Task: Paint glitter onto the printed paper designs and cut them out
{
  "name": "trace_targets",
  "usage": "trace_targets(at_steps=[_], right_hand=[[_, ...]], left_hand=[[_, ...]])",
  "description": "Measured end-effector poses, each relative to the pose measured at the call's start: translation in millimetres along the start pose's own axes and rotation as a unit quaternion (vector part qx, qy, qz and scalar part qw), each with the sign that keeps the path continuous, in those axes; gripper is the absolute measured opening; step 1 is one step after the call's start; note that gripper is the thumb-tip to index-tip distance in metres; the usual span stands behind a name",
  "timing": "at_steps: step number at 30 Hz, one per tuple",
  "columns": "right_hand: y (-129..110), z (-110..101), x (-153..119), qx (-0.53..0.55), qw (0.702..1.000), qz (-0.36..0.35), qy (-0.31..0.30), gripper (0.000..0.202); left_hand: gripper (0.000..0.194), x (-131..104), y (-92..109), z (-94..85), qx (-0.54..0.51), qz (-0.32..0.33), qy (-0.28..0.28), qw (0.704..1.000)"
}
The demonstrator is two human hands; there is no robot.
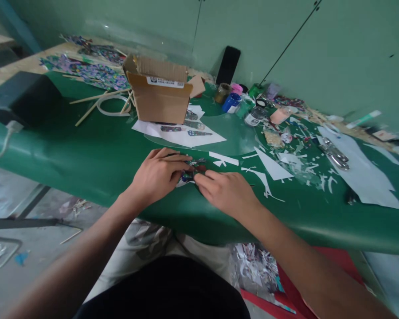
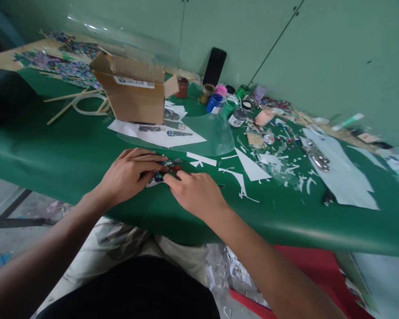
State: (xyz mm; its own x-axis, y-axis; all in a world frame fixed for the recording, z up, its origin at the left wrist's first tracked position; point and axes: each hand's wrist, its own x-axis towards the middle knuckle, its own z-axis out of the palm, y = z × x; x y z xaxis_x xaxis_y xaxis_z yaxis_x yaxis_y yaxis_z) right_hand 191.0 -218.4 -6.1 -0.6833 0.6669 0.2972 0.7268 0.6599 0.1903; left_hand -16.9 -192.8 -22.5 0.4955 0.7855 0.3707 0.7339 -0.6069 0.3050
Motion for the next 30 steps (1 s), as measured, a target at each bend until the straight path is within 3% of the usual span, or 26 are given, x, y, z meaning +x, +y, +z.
trace_targets(at_steps=[6, 10, 30], right_hand=[[7.6, -0.7, -6.5, 0.019, 0.997, 0.065, 0.046, 0.031], [4.3, -0.8, -7.8, 0.034, 0.994, 0.097, 0.042, 0.031], [7.5, 13.4, 4.2, 0.042, 0.997, 0.07, -0.001, 0.031]], left_hand=[[0.027, -3.0, 0.5, -1.6, -0.002, 0.009, 0.001, 1.0], [0.026, -2.7, 0.7, 1.5, 0.025, 0.001, 0.027, 0.999], [0.02, -1.7, 3.2, 0.3, -0.002, -0.011, 0.029, 1.0]])
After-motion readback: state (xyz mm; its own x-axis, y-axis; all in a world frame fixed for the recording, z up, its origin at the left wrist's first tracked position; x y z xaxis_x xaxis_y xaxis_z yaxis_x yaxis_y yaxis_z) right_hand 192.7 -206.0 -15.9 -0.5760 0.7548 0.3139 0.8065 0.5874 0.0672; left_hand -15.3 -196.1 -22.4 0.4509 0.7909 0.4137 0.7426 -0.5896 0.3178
